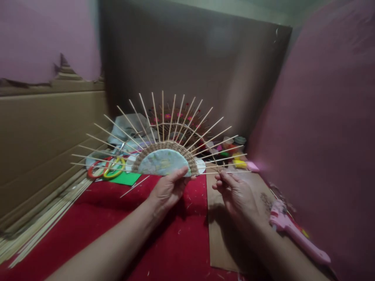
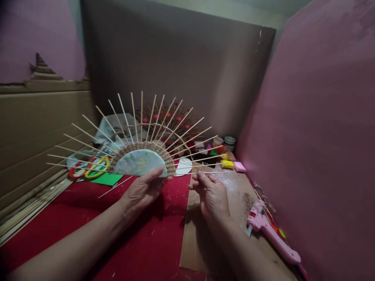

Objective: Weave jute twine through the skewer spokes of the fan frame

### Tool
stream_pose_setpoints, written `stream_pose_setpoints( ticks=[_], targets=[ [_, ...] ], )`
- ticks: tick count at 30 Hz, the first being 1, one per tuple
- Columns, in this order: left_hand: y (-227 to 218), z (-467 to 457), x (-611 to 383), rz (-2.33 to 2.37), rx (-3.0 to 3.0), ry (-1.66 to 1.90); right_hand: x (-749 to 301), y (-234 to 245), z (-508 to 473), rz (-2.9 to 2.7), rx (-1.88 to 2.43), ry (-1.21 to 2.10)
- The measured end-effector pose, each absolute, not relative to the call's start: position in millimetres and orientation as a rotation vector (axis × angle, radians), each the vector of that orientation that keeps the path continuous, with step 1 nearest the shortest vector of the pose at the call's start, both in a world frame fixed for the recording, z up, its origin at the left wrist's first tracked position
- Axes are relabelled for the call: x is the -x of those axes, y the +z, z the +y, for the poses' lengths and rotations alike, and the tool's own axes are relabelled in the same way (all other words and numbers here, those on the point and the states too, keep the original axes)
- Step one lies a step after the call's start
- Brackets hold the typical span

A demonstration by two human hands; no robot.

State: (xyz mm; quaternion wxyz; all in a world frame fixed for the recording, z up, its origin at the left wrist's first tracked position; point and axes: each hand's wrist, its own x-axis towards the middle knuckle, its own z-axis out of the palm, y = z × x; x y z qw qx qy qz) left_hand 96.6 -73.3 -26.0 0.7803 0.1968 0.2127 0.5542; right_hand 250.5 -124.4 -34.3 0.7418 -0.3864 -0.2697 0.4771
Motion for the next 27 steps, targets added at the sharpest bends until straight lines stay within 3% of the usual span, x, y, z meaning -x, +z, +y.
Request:
stream_pose_setpoints(
  ticks=[27],
  targets=[
    [-27.1,-74.6,-101.4,0.489,-0.412,1.209,-248.2,-38.7,-122.5,-0.619,0.791,1.087]
  ],
)
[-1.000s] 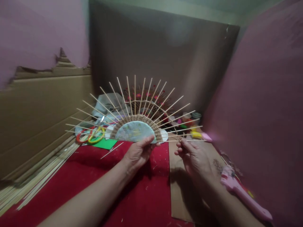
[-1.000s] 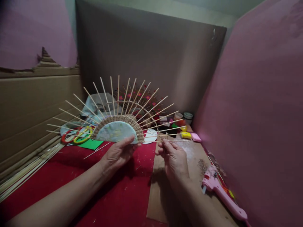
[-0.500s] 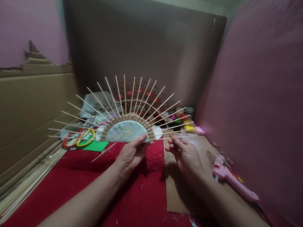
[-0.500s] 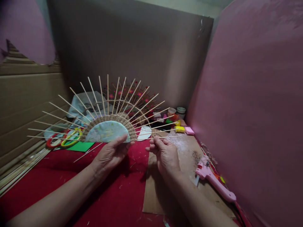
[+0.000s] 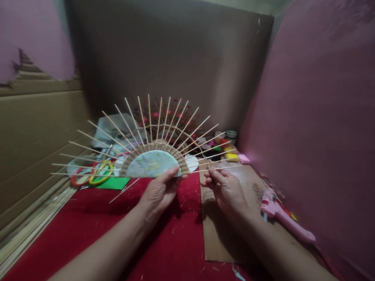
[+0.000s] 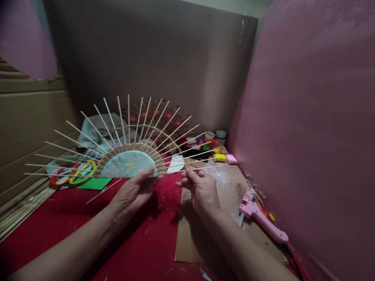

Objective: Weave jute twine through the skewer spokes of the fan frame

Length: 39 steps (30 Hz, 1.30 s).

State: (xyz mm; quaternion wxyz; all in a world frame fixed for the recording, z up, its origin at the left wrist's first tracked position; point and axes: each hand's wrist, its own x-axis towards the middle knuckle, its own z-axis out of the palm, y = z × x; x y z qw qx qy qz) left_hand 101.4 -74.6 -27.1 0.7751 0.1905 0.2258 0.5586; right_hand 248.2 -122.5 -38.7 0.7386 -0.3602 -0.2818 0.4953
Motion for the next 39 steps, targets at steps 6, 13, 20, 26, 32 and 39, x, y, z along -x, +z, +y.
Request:
stream_pose_setpoints(
  ticks=[6,13,20,26,32,39],
  targets=[
    [-29,-73,-100,0.503,-0.449,1.197,-246,-38,-124,-0.625,0.805,1.103],
    [-39,-76,-101,0.43,-0.603,1.074,-237,-36,-125,-0.654,0.826,1.122],
    [-41,-78,-102,0.339,-0.682,0.968,-232,-37,-129,-0.691,0.854,1.14],
    [-37,-82,-100,0.408,-0.674,0.989,-239,-35,-131,-0.745,0.733,1.136],
    [-36,-84,-101,0.444,-0.692,0.996,-240,-37,-133,-0.778,0.831,1.08],
    [-35,-86,-101,0.458,-0.658,0.99,-241,-35,-136,-0.784,0.811,1.121]
  ],
)
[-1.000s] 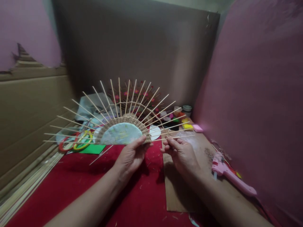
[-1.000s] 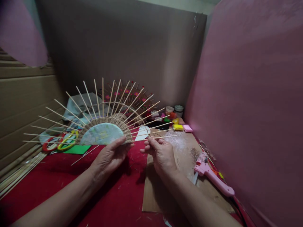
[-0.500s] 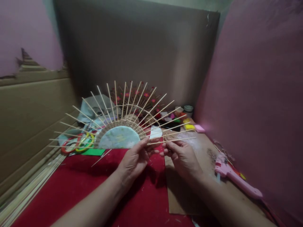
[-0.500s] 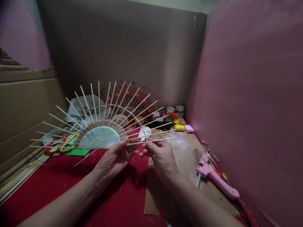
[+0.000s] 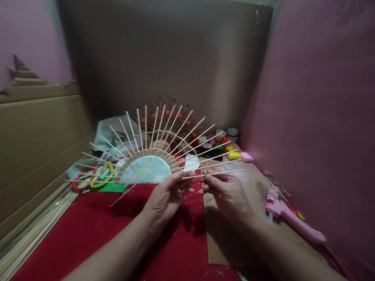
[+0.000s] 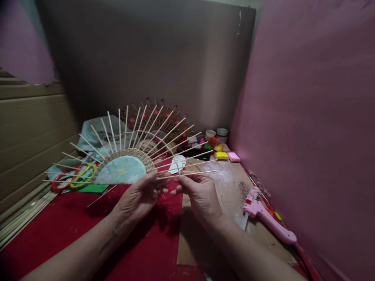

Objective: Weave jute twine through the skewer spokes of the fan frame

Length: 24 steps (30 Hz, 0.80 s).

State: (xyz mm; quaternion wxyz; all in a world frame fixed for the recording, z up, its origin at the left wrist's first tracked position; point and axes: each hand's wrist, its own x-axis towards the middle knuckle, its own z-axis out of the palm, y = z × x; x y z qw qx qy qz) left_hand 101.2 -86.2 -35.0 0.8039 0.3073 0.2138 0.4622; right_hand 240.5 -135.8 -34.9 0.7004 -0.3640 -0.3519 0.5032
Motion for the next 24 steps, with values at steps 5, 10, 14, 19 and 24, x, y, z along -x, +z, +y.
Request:
stream_pose_setpoints(
  ticks=[5,10,14,19,24],
  targets=[
    [-35.8,-85.4,-99.3,0.441,-0.679,0.988,-241.4,-34.3,-136.8,-0.747,0.725,1.222],
    [-36.8,-86.6,-98.9,0.42,-0.687,0.97,-241.3,-37.0,-136.3,-0.663,0.642,1.312],
    [-35.7,-88.8,-100.0,0.389,-0.672,0.959,-242.7,-38.7,-136.0,-0.626,0.585,1.383],
    [-32.7,-91.8,-101.9,0.357,-0.696,0.94,-243.7,-37.5,-136.6,-0.562,0.581,1.412],
    [-34.1,-92.3,-102.5,0.38,-0.705,0.956,-244.5,-38.2,-136.3,-0.514,0.606,1.433]
  ],
)
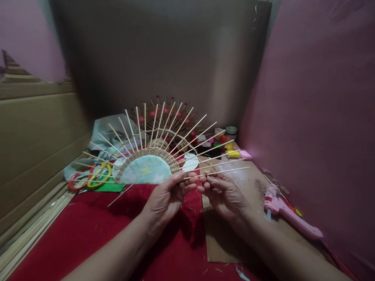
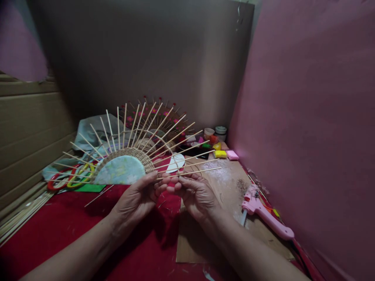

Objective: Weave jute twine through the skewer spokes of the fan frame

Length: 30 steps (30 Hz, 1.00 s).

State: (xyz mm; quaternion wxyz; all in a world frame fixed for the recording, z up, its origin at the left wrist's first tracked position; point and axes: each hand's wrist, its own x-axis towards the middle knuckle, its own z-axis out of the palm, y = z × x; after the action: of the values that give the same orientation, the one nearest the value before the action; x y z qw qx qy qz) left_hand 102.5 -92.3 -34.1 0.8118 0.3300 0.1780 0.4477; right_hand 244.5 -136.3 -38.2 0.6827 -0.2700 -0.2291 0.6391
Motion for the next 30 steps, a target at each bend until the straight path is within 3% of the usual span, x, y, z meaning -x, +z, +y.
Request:
stream_pose_setpoints(
  ticks=[21,30],
  targets=[
    [-36.5,-89.9,-102.0,0.401,-0.678,0.9,-244.3,-44.4,-133.7,-0.552,0.579,1.459],
    [-35.8,-87.5,-101.5,0.471,-0.674,0.912,-245.2,-38.8,-137.0,-0.238,0.597,1.673]
  ],
)
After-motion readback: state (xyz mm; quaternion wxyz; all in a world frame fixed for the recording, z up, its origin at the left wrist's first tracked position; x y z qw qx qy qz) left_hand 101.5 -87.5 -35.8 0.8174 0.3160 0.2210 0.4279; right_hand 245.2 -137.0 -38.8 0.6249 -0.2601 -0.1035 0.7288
